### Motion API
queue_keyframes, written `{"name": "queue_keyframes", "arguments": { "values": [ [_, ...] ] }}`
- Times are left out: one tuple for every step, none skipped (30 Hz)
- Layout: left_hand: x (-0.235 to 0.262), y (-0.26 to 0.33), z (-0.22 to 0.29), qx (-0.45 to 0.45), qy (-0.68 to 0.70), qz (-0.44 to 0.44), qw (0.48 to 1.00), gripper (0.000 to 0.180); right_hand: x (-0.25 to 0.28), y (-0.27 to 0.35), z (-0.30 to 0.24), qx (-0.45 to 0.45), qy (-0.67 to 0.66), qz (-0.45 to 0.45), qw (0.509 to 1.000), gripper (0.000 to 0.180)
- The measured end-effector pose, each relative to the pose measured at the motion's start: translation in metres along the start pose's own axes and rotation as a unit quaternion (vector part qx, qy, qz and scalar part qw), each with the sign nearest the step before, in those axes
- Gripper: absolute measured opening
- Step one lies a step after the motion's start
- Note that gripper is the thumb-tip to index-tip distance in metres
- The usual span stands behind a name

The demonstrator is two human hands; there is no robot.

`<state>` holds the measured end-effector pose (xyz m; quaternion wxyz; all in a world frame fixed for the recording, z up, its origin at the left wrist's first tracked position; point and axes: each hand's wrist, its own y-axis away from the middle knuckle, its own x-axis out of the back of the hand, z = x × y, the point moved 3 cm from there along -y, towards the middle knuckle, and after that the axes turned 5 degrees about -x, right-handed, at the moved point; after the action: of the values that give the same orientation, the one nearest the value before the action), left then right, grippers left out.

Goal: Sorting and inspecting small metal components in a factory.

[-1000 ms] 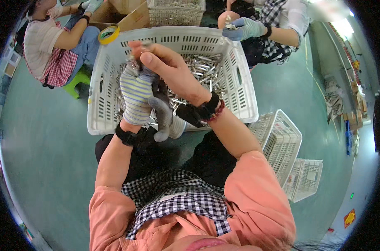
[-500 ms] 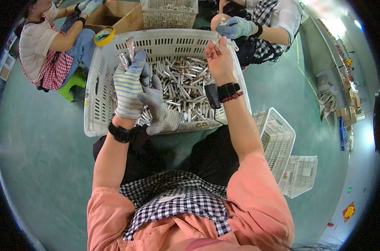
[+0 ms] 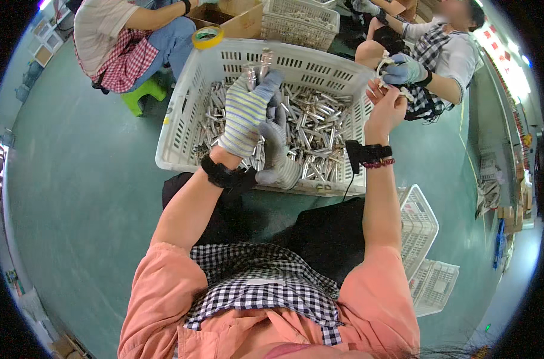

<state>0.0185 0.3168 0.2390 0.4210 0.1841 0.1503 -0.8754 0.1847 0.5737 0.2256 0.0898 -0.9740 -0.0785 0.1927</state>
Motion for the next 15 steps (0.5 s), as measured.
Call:
{"name": "queue_keyframes", "arguments": {
  "values": [
    [-0.003, -0.001, -0.002, 0.003, 0.005, -0.007, 1.000, 0.018, 0.001, 0.001, -0.008, 0.006, 0.004, 0.005, 1.000, 0.020],
    [-0.002, -0.001, -0.002, -0.001, -0.021, -0.006, 1.000, 0.017, -0.003, 0.006, -0.012, 0.032, 0.030, -0.016, 0.999, 0.020],
    [-0.002, 0.000, -0.003, -0.004, -0.045, -0.009, 0.999, 0.017, -0.008, 0.012, -0.015, 0.059, 0.058, -0.035, 0.996, 0.020],
    [-0.008, 0.005, 0.005, 0.005, -0.020, -0.002, 1.000, 0.018, -0.012, 0.016, -0.013, 0.110, 0.069, -0.073, 0.989, 0.018],
    [0.001, 0.002, 0.002, -0.037, -0.061, -0.023, 0.997, 0.019, -0.019, 0.017, -0.004, 0.126, 0.090, -0.082, 0.985, 0.020],
    [0.010, 0.004, 0.003, -0.018, -0.060, -0.008, 0.998, 0.019, -0.040, 0.040, -0.014, 0.084, 0.128, -0.162, 0.975, 0.021],
    [0.007, 0.004, 0.004, -0.001, -0.053, -0.001, 0.999, 0.020, -0.047, 0.048, -0.019, 0.019, 0.122, -0.220, 0.968, 0.023],
    [0.005, 0.006, 0.006, 0.008, -0.042, 0.004, 0.999, 0.020, -0.055, 0.056, -0.019, -0.052, 0.108, -0.282, 0.952, 0.024],
    [0.003, 0.006, 0.005, 0.008, -0.045, 0.006, 0.999, 0.020, -0.054, 0.059, -0.023, -0.055, 0.106, -0.283, 0.952, 0.024],
    [0.001, 0.007, 0.004, 0.028, -0.063, -0.013, 0.998, 0.020, -0.057, 0.065, -0.022, -0.077, 0.149, -0.328, 0.930, 0.026],
    [0.000, 0.005, 0.004, 0.045, -0.082, -0.029, 0.995, 0.020, -0.063, 0.071, -0.022, -0.097, 0.190, -0.375, 0.902, 0.028],
    [-0.003, 0.005, 0.005, 0.025, -0.059, -0.026, 0.998, 0.020, -0.064, 0.079, -0.027, -0.084, 0.206, -0.391, 0.893, 0.029],
    [-0.008, 0.003, 0.003, 0.006, -0.032, -0.027, 0.999, 0.021, -0.065, 0.081, -0.033, -0.087, 0.197, -0.411, 0.886, 0.028],
    [-0.008, 0.003, 0.002, 0.015, -0.024, -0.036, 0.999, 0.021, -0.068, 0.088, -0.039, -0.081, 0.206, -0.412, 0.884, 0.029],
    [-0.006, 0.002, 0.001, 0.024, -0.014, -0.045, 0.999, 0.022, -0.072, 0.093, -0.043, -0.075, 0.215, -0.412, 0.882, 0.029]
  ]
}}
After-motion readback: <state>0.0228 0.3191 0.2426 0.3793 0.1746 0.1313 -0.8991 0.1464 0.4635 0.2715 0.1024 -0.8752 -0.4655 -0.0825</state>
